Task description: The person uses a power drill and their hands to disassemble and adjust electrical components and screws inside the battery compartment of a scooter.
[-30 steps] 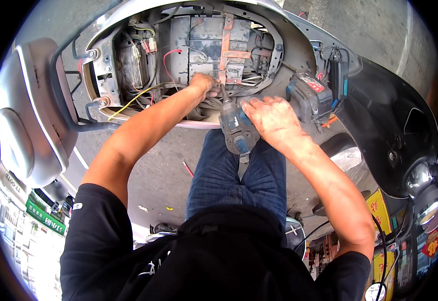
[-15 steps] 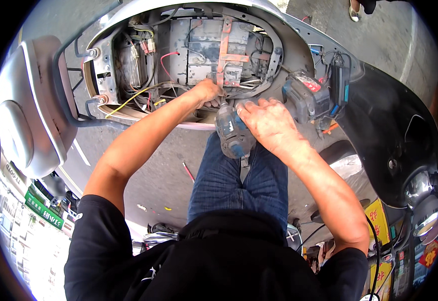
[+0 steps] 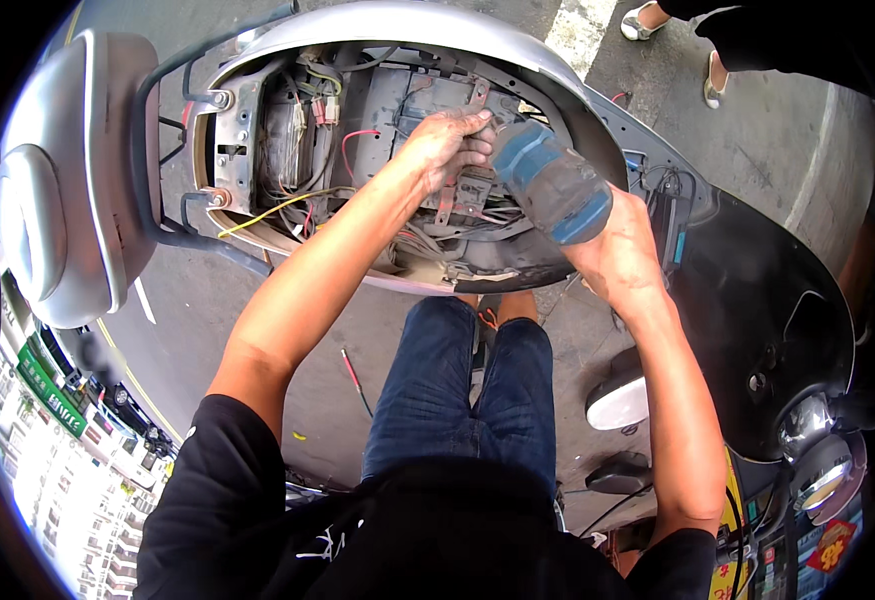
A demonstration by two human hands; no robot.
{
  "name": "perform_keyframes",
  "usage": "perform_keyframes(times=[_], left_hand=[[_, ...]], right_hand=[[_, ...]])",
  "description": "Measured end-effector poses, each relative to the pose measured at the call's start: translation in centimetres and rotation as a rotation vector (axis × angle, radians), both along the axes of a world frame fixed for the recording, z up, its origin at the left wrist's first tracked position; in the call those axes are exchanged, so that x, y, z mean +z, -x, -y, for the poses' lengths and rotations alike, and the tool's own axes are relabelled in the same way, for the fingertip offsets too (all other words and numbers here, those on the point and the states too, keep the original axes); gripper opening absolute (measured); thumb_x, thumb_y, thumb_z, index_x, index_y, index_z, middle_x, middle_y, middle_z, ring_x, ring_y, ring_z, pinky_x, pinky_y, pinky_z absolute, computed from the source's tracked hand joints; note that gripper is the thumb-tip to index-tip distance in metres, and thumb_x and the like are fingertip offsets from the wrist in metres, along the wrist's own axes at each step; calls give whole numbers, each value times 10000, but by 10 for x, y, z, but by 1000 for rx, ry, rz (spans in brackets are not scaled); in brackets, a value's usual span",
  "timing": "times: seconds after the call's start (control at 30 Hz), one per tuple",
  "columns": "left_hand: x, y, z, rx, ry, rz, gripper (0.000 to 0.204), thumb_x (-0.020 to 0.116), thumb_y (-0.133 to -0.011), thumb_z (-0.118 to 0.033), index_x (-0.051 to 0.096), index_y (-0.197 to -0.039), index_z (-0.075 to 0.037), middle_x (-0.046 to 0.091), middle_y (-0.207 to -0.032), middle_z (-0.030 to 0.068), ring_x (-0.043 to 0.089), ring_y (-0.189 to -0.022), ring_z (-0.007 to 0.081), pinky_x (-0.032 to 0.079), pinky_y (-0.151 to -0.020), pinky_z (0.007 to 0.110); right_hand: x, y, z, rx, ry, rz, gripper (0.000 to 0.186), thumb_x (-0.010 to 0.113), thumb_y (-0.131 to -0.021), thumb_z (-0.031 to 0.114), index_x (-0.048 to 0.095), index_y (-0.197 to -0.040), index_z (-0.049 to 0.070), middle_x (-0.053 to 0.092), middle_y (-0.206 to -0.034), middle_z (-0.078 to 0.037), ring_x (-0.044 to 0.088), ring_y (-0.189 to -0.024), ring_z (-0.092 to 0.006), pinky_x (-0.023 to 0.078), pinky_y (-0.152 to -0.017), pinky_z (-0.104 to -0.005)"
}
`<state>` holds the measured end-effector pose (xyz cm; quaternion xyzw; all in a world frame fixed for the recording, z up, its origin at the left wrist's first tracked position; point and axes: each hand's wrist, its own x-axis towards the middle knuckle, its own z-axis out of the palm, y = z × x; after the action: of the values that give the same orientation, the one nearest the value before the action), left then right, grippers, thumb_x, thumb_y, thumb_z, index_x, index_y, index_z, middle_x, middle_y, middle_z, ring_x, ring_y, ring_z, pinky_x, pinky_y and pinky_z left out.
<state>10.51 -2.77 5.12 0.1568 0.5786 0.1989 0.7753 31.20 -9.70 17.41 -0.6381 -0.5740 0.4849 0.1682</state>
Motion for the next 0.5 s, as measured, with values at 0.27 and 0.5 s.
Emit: perform_keyframes(times=[0.27, 0.5], left_hand=[[-38, -6, -19, -54, -181, -97, 299, 554, -904, -124, 564, -1176, -2, 664, -851, 74, 613, -690, 128, 493, -590, 233], [-66, 21, -22, -499, -753, -490, 532, 605, -801, -163, 505, -1319, -94, 685, -934, 122, 647, -850, 249, 503, -806, 336]], right_hand=[[-25, 8, -35, -204, 174, -12, 291, 670, -722, 99, 604, -981, -16, 661, -906, -75, 588, -830, -132, 475, -786, -300], [-27, 14, -44, -222, 199, -16, 269, 656, -743, 103, 599, -984, -2, 636, -849, -42, 568, -748, -124, 472, -697, -290]])
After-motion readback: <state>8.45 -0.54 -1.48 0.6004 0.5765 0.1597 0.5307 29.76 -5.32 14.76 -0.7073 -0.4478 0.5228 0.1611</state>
